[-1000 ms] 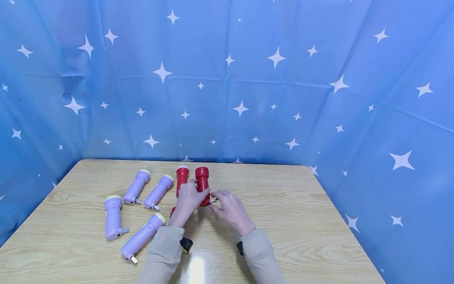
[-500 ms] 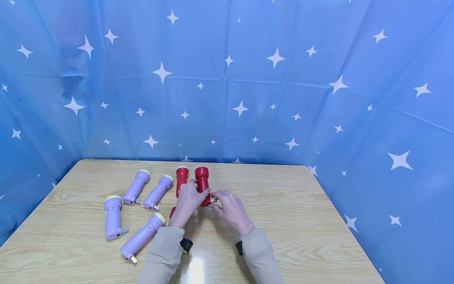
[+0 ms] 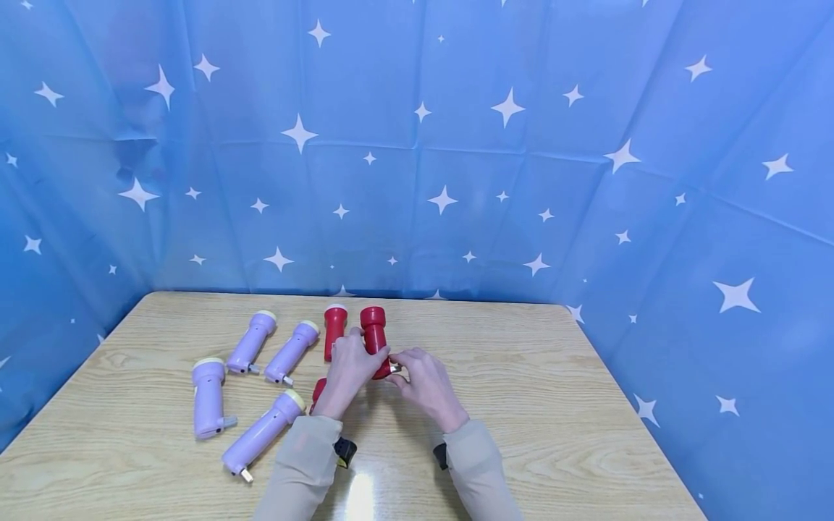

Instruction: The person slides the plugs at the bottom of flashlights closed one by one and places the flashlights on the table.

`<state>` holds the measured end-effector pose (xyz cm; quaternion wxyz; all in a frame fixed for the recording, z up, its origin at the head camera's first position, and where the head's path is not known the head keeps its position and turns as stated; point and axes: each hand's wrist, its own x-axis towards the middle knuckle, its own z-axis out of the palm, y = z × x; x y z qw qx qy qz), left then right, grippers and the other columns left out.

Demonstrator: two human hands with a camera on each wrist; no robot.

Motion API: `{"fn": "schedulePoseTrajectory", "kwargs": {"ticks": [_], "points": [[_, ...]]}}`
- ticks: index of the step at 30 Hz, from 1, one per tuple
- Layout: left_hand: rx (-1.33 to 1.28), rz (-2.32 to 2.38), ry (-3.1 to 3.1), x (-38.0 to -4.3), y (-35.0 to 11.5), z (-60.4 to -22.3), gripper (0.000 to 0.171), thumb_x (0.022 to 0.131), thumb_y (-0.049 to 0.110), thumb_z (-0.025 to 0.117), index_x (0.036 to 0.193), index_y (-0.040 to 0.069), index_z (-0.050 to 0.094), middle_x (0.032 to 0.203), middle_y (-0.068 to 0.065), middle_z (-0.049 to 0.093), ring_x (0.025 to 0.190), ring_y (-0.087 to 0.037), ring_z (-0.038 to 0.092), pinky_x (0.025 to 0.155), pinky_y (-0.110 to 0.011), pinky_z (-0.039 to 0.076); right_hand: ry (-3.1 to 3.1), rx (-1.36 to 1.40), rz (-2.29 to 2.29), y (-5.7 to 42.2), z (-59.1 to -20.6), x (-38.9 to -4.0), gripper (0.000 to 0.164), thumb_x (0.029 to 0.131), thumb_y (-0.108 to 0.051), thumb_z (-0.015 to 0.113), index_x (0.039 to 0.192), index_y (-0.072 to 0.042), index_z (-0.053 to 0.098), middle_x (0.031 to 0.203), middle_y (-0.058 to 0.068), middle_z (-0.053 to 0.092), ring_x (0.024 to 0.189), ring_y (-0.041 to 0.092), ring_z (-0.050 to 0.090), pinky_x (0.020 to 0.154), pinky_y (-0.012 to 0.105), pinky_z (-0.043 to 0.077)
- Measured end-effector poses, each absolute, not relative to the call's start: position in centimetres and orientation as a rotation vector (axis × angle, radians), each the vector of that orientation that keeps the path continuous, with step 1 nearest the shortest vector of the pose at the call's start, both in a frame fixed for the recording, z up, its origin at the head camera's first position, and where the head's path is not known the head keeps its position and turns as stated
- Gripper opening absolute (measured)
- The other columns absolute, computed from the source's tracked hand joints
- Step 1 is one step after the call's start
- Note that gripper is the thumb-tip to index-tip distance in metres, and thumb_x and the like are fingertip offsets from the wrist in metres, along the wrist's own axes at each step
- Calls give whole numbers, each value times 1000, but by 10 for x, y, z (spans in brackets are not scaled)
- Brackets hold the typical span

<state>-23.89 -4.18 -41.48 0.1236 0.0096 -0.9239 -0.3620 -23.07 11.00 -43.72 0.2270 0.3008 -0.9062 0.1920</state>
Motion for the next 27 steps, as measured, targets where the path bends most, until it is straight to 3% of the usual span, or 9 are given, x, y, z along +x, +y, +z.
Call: {"fn": "schedulePoseTrajectory", "kwargs": {"ticks": [27], "points": [[57,-1076,-2692,-237,-39,-412,56,76,29,76,113,-8,55,87,-21,67,68,-26,62,61,-34,56,-2430,819,405,106,-442,-232,23,72,-14,81,94,-8,75,89,0,75,80,13,67,70,27,54]]}}
